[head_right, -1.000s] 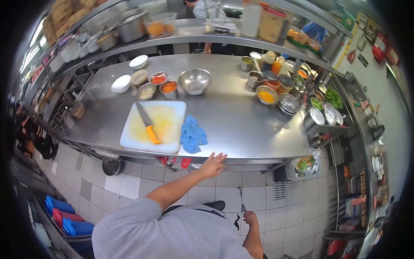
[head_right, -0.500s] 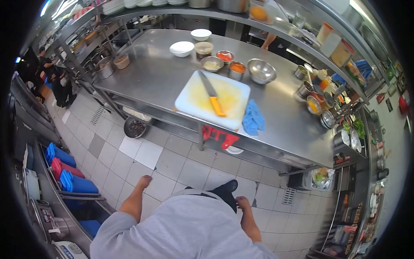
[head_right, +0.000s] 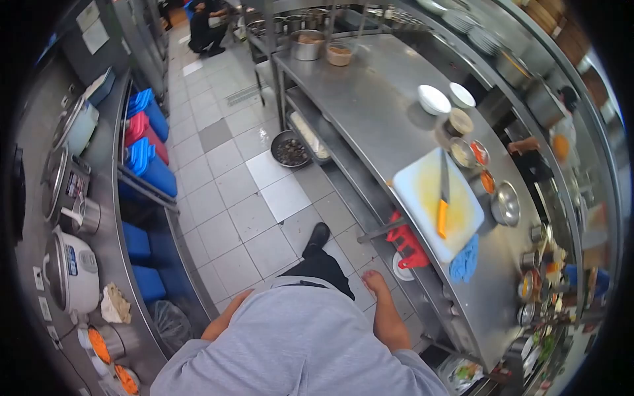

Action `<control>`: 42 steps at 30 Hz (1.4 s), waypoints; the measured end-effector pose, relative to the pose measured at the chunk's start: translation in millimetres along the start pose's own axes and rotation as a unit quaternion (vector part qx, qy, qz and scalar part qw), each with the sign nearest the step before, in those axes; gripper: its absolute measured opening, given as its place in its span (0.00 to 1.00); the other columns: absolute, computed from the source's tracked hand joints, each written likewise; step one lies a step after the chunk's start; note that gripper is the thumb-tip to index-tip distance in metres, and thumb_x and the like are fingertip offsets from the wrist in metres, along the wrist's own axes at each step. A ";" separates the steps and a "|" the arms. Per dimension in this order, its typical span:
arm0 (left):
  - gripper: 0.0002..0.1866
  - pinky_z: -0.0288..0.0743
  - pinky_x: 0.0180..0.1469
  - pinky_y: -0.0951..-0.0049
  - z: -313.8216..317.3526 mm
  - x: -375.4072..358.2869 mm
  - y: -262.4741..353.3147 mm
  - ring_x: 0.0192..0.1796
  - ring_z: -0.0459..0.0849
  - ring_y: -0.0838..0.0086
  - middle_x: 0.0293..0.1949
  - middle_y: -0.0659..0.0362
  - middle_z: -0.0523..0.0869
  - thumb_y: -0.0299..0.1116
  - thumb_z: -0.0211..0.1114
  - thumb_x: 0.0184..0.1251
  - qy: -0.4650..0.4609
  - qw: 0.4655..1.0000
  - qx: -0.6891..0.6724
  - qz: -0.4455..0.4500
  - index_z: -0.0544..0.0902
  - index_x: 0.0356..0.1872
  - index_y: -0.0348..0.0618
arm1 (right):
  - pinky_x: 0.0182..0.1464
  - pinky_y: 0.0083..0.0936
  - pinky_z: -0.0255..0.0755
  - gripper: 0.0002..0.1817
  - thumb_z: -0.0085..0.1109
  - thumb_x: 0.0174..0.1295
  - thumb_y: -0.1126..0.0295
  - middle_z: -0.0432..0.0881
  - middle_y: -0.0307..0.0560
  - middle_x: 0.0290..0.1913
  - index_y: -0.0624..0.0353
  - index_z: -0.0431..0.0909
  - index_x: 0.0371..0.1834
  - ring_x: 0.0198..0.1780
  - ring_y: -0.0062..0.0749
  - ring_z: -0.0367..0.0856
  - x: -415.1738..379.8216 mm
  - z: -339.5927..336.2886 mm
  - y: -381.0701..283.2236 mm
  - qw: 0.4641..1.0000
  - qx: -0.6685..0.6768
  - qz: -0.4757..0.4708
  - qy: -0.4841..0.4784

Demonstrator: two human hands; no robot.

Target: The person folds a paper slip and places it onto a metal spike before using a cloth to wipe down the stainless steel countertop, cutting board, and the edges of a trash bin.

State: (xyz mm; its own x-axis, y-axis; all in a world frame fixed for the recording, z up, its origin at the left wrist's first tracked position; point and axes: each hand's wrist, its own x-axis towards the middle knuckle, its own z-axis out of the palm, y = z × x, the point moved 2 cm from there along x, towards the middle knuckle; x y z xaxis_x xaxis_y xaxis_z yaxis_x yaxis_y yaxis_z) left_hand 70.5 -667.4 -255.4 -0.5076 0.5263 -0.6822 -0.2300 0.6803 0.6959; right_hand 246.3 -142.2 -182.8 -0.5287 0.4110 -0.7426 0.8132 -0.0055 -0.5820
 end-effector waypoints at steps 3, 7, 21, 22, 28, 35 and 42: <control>0.17 0.79 0.48 0.65 -19.5 -61.1 38.5 0.41 0.87 0.66 0.39 0.51 0.91 0.42 0.67 0.63 0.101 0.984 -0.117 -0.092 0.88 0.43 0.38 | 0.32 0.26 0.74 0.21 0.62 0.64 0.64 0.82 0.38 0.34 0.55 0.77 0.60 0.32 0.24 0.80 75.0 14.7 -51.9 0.969 -0.148 -0.186 0.067; 0.17 0.78 0.39 0.60 -52.6 -56.2 -24.9 0.36 0.85 0.64 0.39 0.56 0.89 0.43 0.65 0.65 0.183 0.953 -0.081 -0.227 0.86 0.49 0.45 | 0.42 0.26 0.77 0.22 0.60 0.65 0.68 0.82 0.41 0.36 0.58 0.75 0.63 0.35 0.26 0.80 127.5 20.0 -201.8 0.920 -0.084 -0.362 0.123; 0.19 0.76 0.38 0.67 -246.8 118.1 174.3 0.39 0.82 0.69 0.48 0.60 0.85 0.49 0.61 0.73 0.213 0.933 -0.263 -0.121 0.78 0.56 0.52 | 0.58 0.38 0.74 0.26 0.64 0.61 0.68 0.79 0.55 0.53 0.59 0.74 0.63 0.54 0.48 0.79 144.7 -196.7 -410.4 0.849 -0.126 -0.288 0.426; 0.18 0.76 0.38 0.69 -253.5 127.4 188.5 0.40 0.83 0.69 0.47 0.60 0.85 0.49 0.61 0.73 0.206 0.940 -0.248 -0.112 0.78 0.55 0.51 | 0.61 0.41 0.71 0.26 0.64 0.62 0.66 0.79 0.57 0.53 0.60 0.74 0.63 0.56 0.51 0.78 132.7 -207.5 -408.3 0.824 -0.108 -0.292 0.473; 0.18 0.76 0.37 0.68 -268.2 163.8 220.4 0.38 0.85 0.68 0.42 0.60 0.87 0.48 0.62 0.72 0.117 0.981 -0.090 -0.127 0.80 0.54 0.48 | 0.67 0.43 0.65 0.24 0.61 0.68 0.62 0.77 0.60 0.60 0.64 0.75 0.63 0.63 0.52 0.73 59.6 -303.5 -289.8 0.691 -0.037 -0.187 0.698; 0.19 0.73 0.24 0.68 -311.1 190.1 183.1 0.28 0.81 0.71 0.35 0.59 0.86 0.44 0.63 0.67 0.075 0.979 -0.013 -0.191 0.85 0.51 0.43 | 0.64 0.48 0.70 0.25 0.51 0.69 0.54 0.82 0.60 0.58 0.56 0.78 0.62 0.57 0.53 0.80 -26.5 -316.5 65.2 0.792 -0.145 0.192 0.561; 0.23 0.80 0.41 0.66 -364.5 212.4 248.6 0.40 0.86 0.65 0.44 0.51 0.89 0.47 0.64 0.68 0.133 0.984 0.050 -0.107 0.84 0.55 0.40 | 0.62 0.45 0.71 0.28 0.51 0.71 0.50 0.79 0.59 0.61 0.58 0.77 0.65 0.59 0.50 0.79 -33.9 -355.3 68.6 0.852 0.029 0.064 0.520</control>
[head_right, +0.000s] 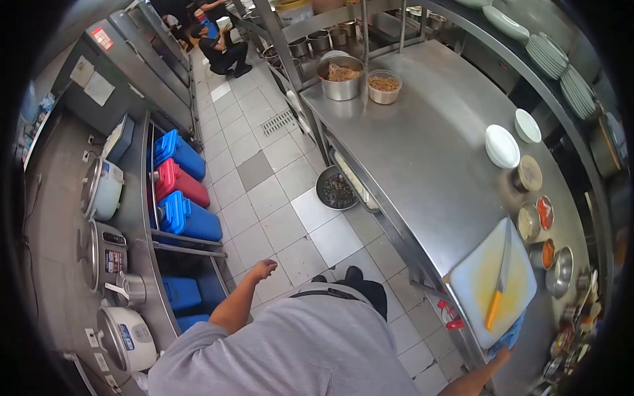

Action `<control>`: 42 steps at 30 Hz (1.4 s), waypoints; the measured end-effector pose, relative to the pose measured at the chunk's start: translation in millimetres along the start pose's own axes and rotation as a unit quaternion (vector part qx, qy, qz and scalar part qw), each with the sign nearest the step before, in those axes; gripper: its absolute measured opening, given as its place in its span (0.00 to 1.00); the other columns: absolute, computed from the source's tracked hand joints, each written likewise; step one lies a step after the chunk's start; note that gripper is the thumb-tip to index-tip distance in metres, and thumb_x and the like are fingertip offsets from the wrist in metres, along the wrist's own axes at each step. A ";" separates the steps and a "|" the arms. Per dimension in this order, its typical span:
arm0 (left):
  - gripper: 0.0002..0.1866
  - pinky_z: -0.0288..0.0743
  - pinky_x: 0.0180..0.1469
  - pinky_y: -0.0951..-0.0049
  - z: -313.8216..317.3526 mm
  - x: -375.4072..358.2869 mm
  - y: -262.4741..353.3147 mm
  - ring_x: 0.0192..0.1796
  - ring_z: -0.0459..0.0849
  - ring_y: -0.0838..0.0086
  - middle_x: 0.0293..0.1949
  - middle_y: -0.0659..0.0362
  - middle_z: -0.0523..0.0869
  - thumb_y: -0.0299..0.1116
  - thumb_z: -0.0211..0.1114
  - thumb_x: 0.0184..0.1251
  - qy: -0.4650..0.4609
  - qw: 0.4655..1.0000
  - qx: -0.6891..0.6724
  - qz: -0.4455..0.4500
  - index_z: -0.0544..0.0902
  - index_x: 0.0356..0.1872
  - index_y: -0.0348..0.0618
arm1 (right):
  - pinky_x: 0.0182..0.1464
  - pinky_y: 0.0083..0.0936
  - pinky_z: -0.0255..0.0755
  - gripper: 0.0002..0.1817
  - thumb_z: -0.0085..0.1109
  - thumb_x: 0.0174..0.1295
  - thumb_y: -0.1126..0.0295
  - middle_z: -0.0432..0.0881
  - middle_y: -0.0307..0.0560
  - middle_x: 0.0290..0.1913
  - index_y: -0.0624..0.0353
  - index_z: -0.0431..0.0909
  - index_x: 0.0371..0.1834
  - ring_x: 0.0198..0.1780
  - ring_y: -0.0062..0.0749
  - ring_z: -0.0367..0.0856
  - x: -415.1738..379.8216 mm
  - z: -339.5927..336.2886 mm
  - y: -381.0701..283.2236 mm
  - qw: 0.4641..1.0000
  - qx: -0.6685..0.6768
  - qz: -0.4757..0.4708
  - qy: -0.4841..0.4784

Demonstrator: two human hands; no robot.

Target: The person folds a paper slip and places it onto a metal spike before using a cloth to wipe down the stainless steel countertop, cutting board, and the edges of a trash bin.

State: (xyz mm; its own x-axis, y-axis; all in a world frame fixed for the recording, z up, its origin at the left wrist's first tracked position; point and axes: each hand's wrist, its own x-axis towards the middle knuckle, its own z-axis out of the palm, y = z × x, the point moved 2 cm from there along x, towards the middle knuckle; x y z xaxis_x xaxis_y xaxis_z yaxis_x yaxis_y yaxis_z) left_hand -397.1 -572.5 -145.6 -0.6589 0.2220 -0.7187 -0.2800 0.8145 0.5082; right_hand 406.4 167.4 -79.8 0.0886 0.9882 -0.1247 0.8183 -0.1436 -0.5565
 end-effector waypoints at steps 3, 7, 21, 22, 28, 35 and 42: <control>0.23 0.79 0.52 0.64 5.5 10.9 30.7 0.47 0.88 0.60 0.46 0.47 0.89 0.46 0.65 0.67 0.024 0.999 0.018 0.039 0.85 0.53 0.37 | 0.62 0.44 0.72 0.28 0.51 0.70 0.50 0.79 0.59 0.61 0.58 0.77 0.65 0.59 0.50 0.79 -6.4 21.3 -65.8 0.998 0.047 -0.023 0.034; 0.22 0.79 0.54 0.63 25.6 12.9 40.4 0.50 0.87 0.59 0.47 0.47 0.89 0.47 0.65 0.68 0.024 0.996 -0.003 0.082 0.85 0.54 0.40 | 0.62 0.44 0.72 0.28 0.52 0.70 0.50 0.79 0.59 0.61 0.58 0.77 0.65 0.59 0.50 0.79 -40.8 26.6 -84.7 0.992 0.104 -0.027 0.060; 0.23 0.78 0.27 0.68 30.0 38.5 11.8 0.29 0.82 0.73 0.37 0.57 0.88 0.48 0.65 0.65 -0.053 0.997 0.045 -0.037 0.85 0.54 0.43 | 0.62 0.43 0.72 0.28 0.55 0.70 0.51 0.79 0.58 0.61 0.59 0.76 0.65 0.59 0.49 0.79 -89.3 -57.7 -161.8 0.914 0.308 -0.048 0.260; 0.23 0.78 0.27 0.68 25.6 39.2 16.6 0.29 0.82 0.73 0.37 0.57 0.88 0.48 0.65 0.65 -0.053 0.997 0.049 -0.037 0.85 0.54 0.43 | 0.62 0.43 0.72 0.28 0.55 0.69 0.51 0.79 0.58 0.61 0.59 0.76 0.65 0.59 0.49 0.79 -77.3 -61.2 -171.9 0.906 0.321 -0.043 0.272; 0.22 0.82 0.46 0.63 9.0 73.6 55.3 0.41 0.89 0.64 0.39 0.51 0.91 0.48 0.64 0.65 -0.047 0.997 0.041 0.036 0.87 0.51 0.43 | 0.63 0.37 0.70 0.28 0.57 0.71 0.54 0.76 0.53 0.61 0.65 0.73 0.65 0.59 0.42 0.78 -87.7 -38.3 -334.7 0.878 0.455 -0.047 0.141; 0.20 0.81 0.38 0.67 -58.0 103.9 63.7 0.36 0.85 0.71 0.37 0.55 0.89 0.44 0.65 0.67 -0.024 0.995 -0.066 0.071 0.86 0.52 0.41 | 0.74 0.39 0.60 0.45 0.71 0.59 0.49 0.66 0.61 0.73 0.69 0.65 0.71 0.74 0.50 0.64 -92.2 195.1 -464.3 0.972 0.009 -0.218 -0.092; 0.18 0.77 0.31 0.66 -120.3 126.5 -75.5 0.27 0.83 0.70 0.29 0.53 0.87 0.44 0.58 0.69 0.017 0.989 0.045 0.143 0.87 0.39 0.39 | 0.73 0.65 0.50 0.41 0.63 0.59 0.45 0.61 0.58 0.77 0.50 0.66 0.75 0.76 0.63 0.58 -151.5 388.9 -581.8 0.970 -0.118 -0.159 0.142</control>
State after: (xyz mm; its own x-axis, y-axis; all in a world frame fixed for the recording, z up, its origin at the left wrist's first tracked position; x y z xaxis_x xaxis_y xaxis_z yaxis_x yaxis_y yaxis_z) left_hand -543.3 -670.4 -217.8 -0.7256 0.4337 -0.5343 -0.0166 0.7651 0.6437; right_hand -304.0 80.7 -56.6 -0.0632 0.9600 0.2728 0.9340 0.1532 -0.3226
